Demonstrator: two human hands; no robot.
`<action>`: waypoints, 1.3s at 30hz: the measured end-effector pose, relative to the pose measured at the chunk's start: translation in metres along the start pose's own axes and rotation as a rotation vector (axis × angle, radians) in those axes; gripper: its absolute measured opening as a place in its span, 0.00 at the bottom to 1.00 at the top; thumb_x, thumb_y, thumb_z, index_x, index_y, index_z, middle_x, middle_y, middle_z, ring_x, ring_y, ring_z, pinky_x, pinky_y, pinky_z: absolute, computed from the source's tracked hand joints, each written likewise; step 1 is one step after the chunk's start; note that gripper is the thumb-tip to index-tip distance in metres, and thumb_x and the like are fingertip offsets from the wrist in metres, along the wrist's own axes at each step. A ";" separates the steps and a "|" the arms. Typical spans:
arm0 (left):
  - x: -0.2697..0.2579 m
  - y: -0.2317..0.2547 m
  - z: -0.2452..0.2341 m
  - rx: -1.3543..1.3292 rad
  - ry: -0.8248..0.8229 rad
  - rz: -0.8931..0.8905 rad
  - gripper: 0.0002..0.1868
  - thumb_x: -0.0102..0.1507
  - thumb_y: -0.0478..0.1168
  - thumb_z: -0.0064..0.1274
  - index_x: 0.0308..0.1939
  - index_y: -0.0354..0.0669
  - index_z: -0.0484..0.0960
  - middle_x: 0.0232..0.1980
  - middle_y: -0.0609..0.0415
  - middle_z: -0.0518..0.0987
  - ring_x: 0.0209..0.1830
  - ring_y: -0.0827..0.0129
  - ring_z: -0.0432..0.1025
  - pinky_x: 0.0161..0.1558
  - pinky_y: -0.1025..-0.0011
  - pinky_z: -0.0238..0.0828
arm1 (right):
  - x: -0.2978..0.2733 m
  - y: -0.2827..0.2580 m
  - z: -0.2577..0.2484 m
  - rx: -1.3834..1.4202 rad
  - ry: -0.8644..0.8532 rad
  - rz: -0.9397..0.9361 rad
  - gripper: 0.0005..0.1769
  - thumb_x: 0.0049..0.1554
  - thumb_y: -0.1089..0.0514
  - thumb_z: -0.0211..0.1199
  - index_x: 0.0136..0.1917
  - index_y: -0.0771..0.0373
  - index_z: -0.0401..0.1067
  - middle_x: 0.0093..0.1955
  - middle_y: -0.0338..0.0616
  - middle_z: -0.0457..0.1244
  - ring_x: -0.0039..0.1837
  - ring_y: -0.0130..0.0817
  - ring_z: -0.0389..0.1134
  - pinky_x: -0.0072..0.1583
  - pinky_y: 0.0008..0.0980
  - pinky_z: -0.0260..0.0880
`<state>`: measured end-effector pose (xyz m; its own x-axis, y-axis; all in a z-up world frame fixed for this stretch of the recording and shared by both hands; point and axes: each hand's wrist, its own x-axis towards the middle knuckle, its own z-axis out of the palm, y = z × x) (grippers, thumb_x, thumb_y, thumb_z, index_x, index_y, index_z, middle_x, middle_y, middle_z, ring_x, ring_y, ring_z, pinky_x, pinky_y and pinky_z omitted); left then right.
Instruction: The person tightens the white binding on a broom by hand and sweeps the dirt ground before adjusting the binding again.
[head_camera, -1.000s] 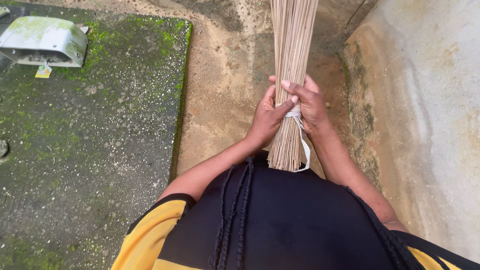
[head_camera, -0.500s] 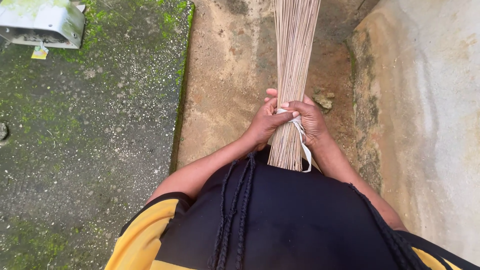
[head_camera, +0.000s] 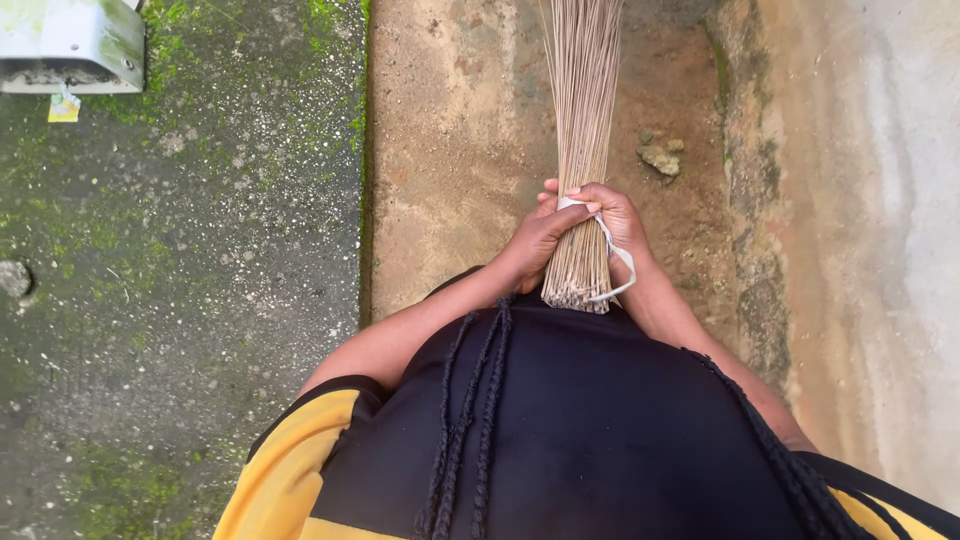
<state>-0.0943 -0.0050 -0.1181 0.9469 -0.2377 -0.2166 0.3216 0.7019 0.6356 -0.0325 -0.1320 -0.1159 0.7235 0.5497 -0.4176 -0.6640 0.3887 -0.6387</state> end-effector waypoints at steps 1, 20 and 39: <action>-0.001 0.003 -0.002 0.005 -0.003 -0.016 0.23 0.67 0.43 0.54 0.61 0.35 0.71 0.51 0.51 0.79 0.50 0.69 0.77 0.52 0.70 0.76 | 0.005 0.006 -0.006 0.013 0.010 -0.004 0.23 0.54 0.59 0.56 0.60 0.75 0.71 0.51 0.59 0.69 0.51 0.43 0.73 0.58 0.39 0.75; 0.059 -0.034 -0.029 0.048 -0.020 -0.578 0.25 0.65 0.47 0.58 0.59 0.34 0.72 0.48 0.47 0.82 0.44 0.64 0.80 0.46 0.65 0.81 | 0.028 0.080 -0.132 0.423 0.374 -0.020 0.22 0.54 0.57 0.60 0.57 0.74 0.74 0.49 0.58 0.70 0.48 0.44 0.73 0.55 0.41 0.77; 0.218 -0.203 -0.037 0.550 -0.066 -0.872 0.34 0.52 0.37 0.66 0.60 0.27 0.72 0.45 0.44 0.83 0.42 0.60 0.80 0.46 0.64 0.79 | 0.050 0.045 -0.313 0.357 0.651 -0.198 0.22 0.50 0.67 0.61 0.58 0.73 0.63 0.55 0.56 0.70 0.51 0.44 0.74 0.53 0.43 0.80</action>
<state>0.0470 -0.1743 -0.3214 0.3775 -0.5648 -0.7338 0.8365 -0.1319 0.5318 0.0328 -0.3188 -0.3675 0.7271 -0.0584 -0.6841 -0.4511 0.7104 -0.5402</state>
